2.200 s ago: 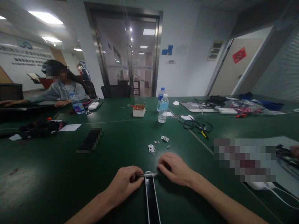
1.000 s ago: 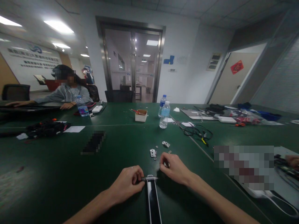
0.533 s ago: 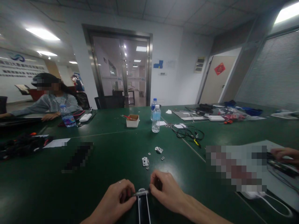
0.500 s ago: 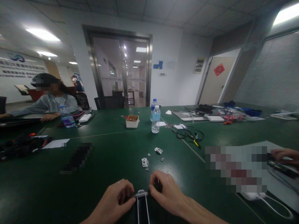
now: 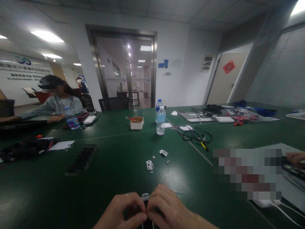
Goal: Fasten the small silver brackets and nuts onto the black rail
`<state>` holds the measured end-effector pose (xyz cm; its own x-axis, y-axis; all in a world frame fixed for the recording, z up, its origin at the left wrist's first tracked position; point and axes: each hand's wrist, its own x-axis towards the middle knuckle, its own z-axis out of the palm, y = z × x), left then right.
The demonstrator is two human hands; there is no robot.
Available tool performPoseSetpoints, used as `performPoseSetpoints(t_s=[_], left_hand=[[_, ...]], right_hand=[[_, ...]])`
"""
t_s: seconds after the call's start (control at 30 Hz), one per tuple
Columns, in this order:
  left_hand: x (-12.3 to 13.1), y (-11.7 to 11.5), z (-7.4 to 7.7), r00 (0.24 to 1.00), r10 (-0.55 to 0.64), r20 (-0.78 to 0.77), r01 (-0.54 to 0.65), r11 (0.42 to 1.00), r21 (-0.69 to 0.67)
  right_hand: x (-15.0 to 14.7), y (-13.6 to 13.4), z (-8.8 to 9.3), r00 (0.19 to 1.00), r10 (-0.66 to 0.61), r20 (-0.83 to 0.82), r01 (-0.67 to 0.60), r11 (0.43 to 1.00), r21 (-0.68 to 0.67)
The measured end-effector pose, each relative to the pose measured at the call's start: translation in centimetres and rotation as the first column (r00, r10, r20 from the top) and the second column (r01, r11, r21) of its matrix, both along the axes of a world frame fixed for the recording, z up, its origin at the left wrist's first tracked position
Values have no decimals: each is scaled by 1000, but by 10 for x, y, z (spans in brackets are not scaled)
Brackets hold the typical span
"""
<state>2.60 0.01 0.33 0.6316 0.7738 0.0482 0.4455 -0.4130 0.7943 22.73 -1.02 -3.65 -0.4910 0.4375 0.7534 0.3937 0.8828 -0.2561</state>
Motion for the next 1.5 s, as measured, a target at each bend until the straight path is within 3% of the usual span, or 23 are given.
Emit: performPoseSetpoints(t_s=[0.13, 0.27, 0.5, 0.77, 0.97, 1.5], left_hand=[[-3, 3, 10, 996, 34, -80, -33, 999, 13], [-15, 12, 16, 984, 75, -164, -65, 996, 64], [-24, 19, 15, 958, 46, -282, -32, 998, 57], [-18, 17, 8, 956, 31, -292, -25, 999, 27], [-14, 15, 10, 953, 70, -295, -87, 995, -47], [-9, 8, -3, 969, 144, -203, -156, 987, -46]], right_hand=[[8, 2, 8, 997, -58, 41, 60, 996, -59], [23, 10, 18, 960, -134, 246, 179, 969, -171], [29, 16, 26, 867, -50, 496, 254, 900, -353], [27, 17, 18, 878, -24, 479, 215, 913, -347], [29, 17, 17, 891, -2, 454, 190, 910, -368], [27, 16, 18, 908, 15, 420, 165, 906, -389]])
